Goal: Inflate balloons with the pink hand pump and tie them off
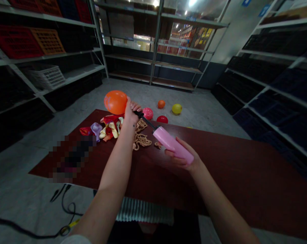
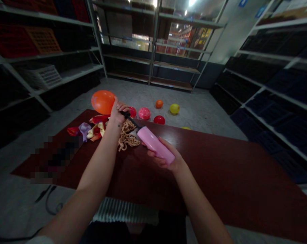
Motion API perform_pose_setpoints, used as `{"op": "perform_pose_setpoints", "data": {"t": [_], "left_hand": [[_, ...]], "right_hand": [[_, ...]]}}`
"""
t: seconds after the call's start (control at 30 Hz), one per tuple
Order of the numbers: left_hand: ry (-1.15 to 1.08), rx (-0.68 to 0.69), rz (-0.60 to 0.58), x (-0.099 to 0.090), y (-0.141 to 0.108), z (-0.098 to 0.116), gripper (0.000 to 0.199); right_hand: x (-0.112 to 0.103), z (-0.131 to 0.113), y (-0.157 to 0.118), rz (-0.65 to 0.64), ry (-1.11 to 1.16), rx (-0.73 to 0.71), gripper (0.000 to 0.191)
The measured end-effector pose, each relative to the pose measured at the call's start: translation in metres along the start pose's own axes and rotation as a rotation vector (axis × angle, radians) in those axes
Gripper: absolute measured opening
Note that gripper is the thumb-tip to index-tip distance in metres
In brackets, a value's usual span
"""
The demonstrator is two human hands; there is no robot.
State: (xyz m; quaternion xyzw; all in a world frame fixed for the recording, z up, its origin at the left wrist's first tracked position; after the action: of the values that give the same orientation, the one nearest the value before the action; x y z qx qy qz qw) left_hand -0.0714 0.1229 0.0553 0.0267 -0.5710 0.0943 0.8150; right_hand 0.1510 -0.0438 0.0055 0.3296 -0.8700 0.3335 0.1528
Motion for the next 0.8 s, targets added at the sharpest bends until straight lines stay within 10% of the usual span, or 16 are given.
{"op": "perform_pose_setpoints", "data": {"t": [0.3, 0.53, 0.8], "left_hand": [[-0.112, -0.171, 0.052, 0.005, -0.009, -0.03, 0.068], [-0.092, -0.144, 0.071, -0.008, -0.001, 0.001, 0.067], [0.125, -0.017, 0.042, 0.001, -0.006, 0.012, 0.071]], "right_hand": [[0.037, -0.048, 0.041, -0.06, 0.105, -0.113, 0.059], [0.056, -0.048, 0.063, -0.168, 0.412, -0.027, 0.057], [0.001, -0.016, 0.065, -0.142, -0.007, -0.102, 0.064]]}}
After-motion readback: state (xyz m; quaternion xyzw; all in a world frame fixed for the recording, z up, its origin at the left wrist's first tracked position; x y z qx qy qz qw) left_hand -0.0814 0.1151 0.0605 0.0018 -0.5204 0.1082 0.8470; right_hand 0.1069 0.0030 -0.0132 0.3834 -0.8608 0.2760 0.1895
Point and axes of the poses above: each hand's wrist, its own y-axis towards the middle knuckle, its own x-axis out of the palm, z = x × y, the point moved 5 cm from there along y, towards the middle knuckle, and after that the axes turned 5 degrees about x, right-handed, at the moved point
